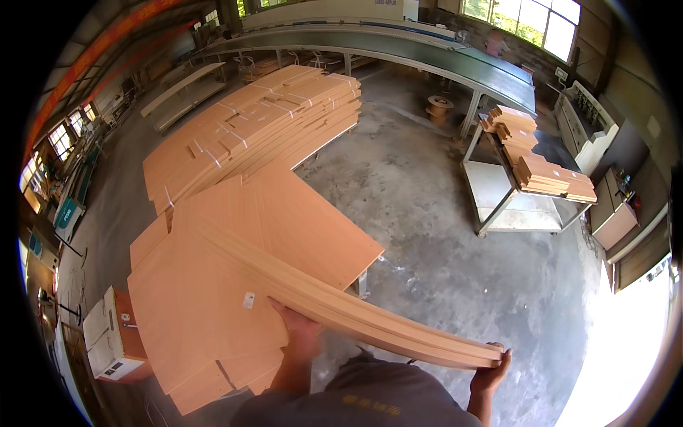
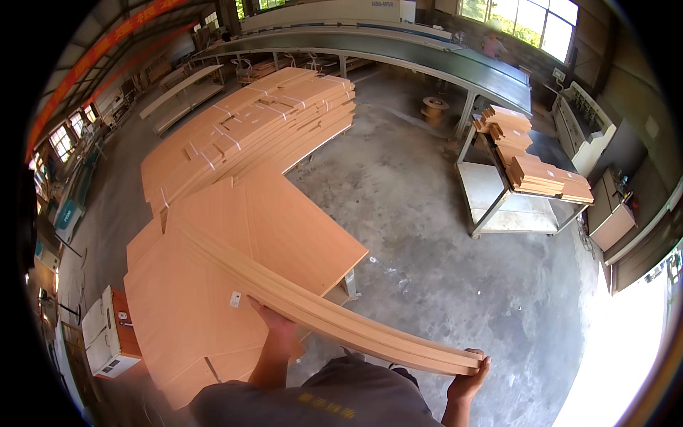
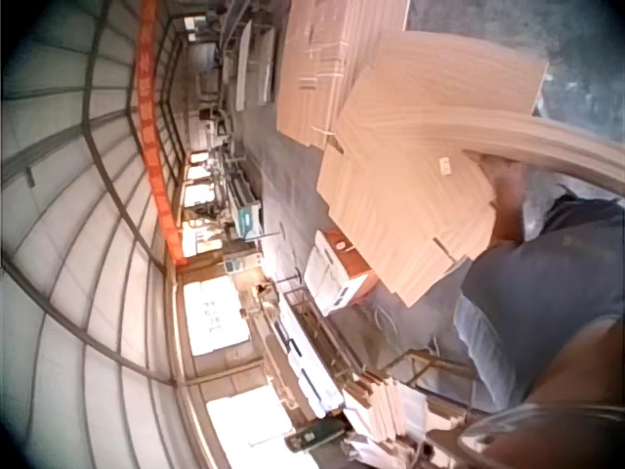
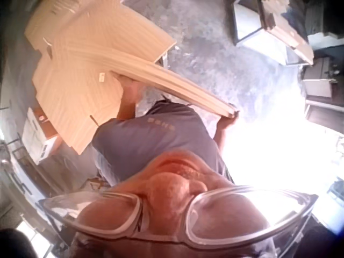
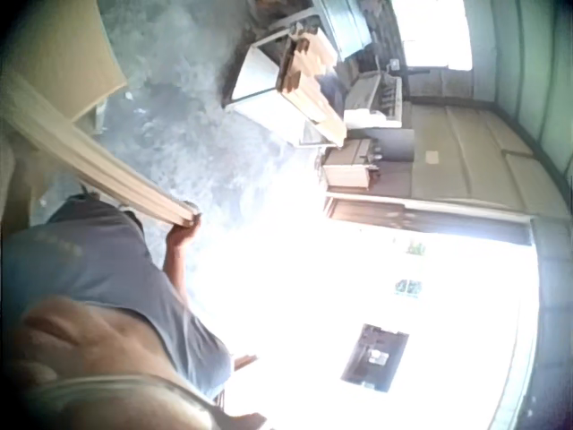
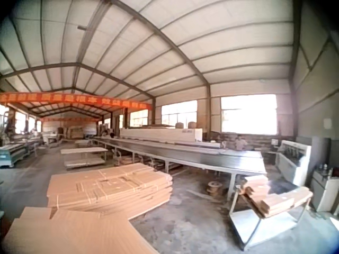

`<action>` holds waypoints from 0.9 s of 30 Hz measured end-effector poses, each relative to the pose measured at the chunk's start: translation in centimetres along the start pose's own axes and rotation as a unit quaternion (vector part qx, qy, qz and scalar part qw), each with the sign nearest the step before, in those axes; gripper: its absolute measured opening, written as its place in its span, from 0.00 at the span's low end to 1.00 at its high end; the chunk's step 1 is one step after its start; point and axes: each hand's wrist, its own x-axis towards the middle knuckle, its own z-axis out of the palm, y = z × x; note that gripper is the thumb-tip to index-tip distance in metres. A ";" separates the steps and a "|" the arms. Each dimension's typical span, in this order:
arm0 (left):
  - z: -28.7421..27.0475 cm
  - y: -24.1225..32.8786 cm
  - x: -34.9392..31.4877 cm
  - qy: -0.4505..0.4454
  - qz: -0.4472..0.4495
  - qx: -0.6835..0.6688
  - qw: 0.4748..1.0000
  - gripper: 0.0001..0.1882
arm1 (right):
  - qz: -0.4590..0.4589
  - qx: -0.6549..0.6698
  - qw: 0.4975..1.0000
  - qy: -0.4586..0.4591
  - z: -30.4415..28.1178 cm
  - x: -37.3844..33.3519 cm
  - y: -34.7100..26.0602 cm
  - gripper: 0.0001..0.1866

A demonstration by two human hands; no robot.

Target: The person picks up large wooden panels from a pile, places them on a workbench, and secures them with white straps. They then carry the strapped panels to a stack and place them on top. The person repeats this process with smaller wooden pieces, picking them up, strapping them, and stacking them.

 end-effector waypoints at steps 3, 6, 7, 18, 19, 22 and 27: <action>8.3 -7.5 3.2 0.021 -0.087 -0.033 0.995 0.37 | -0.011 0.048 0.997 0.059 -0.9 6.9 -0.5 0.21; 9.9 -15.8 10.4 -0.093 -0.063 -0.004 0.994 0.37 | -0.050 0.084 0.994 0.045 -2.8 15.9 1.2 0.20; 11.1 -18.4 11.7 -0.097 -0.087 -0.002 0.991 0.37 | -0.033 0.090 0.995 0.035 -1.8 17.9 -0.6 0.18; 21.6 -36.8 29.0 -0.056 -0.035 0.026 0.997 0.40 | 0.003 -0.058 0.998 0.038 8.0 53.1 -3.3 0.21; 21.6 -38.2 31.0 -0.048 -0.037 0.013 0.998 0.40 | 0.002 -0.073 0.997 0.025 8.8 56.5 -2.3 0.21; 22.8 -42.2 38.1 -0.018 -0.030 -0.011 0.999 0.41 | 0.010 -0.094 0.996 0.002 13.8 66.2 -1.0 0.21; 26.9 -49.3 52.9 0.107 0.002 -0.044 0.993 0.41 | -0.048 -0.152 0.987 -0.026 29.8 80.4 -4.0 0.20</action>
